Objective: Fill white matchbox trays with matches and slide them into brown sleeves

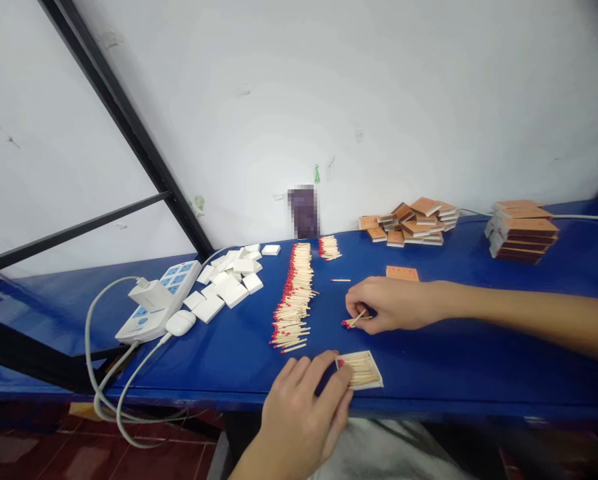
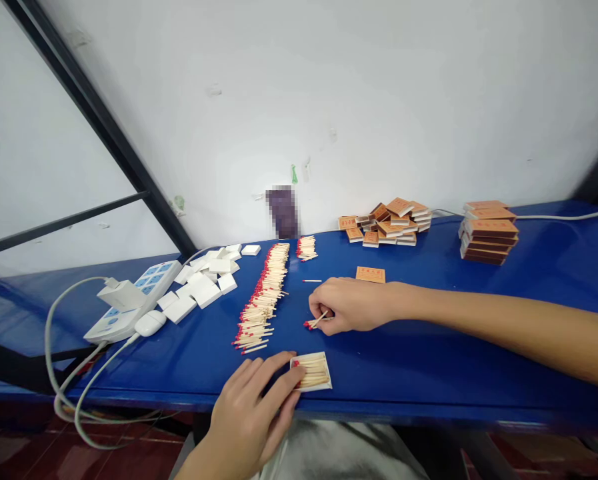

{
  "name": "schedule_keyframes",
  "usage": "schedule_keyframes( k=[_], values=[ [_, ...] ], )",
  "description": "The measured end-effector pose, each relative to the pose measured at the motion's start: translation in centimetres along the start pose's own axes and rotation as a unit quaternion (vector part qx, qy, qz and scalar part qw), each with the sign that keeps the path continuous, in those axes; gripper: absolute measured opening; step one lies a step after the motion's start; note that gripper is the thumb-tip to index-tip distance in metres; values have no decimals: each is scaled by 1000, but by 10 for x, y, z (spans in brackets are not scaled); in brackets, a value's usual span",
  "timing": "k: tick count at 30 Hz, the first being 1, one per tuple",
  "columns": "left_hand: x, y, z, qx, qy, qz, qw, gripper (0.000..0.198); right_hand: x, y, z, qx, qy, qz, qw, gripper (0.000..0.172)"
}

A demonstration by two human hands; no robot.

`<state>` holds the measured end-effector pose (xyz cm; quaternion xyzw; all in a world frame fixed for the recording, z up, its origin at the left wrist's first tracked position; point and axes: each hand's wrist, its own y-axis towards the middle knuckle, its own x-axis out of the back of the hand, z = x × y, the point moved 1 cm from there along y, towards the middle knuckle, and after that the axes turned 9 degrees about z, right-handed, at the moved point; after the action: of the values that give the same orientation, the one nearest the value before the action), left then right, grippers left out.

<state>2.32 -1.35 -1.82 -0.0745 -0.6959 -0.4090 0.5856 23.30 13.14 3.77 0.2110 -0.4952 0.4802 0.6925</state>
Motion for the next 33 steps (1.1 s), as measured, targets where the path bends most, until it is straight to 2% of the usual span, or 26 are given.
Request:
schedule_keyframes(
  k=[11, 17, 26, 33],
  values=[
    [3, 1, 0, 2, -10, 9, 1000, 26, 2, 1, -4, 24, 7, 10, 1000, 8],
    [6, 1, 0, 16, -76, 25, 997, 23, 3, 1, -4, 25, 14, 7, 1000, 6],
    [9, 4, 1, 50, -130, 31, 990, 29, 5, 0, -2, 34, 23, 4, 999, 10],
    [10, 3, 1, 48, -132, 35, 989, 29, 10, -2, 3, 30, 42, 10, 999, 18]
  ],
)
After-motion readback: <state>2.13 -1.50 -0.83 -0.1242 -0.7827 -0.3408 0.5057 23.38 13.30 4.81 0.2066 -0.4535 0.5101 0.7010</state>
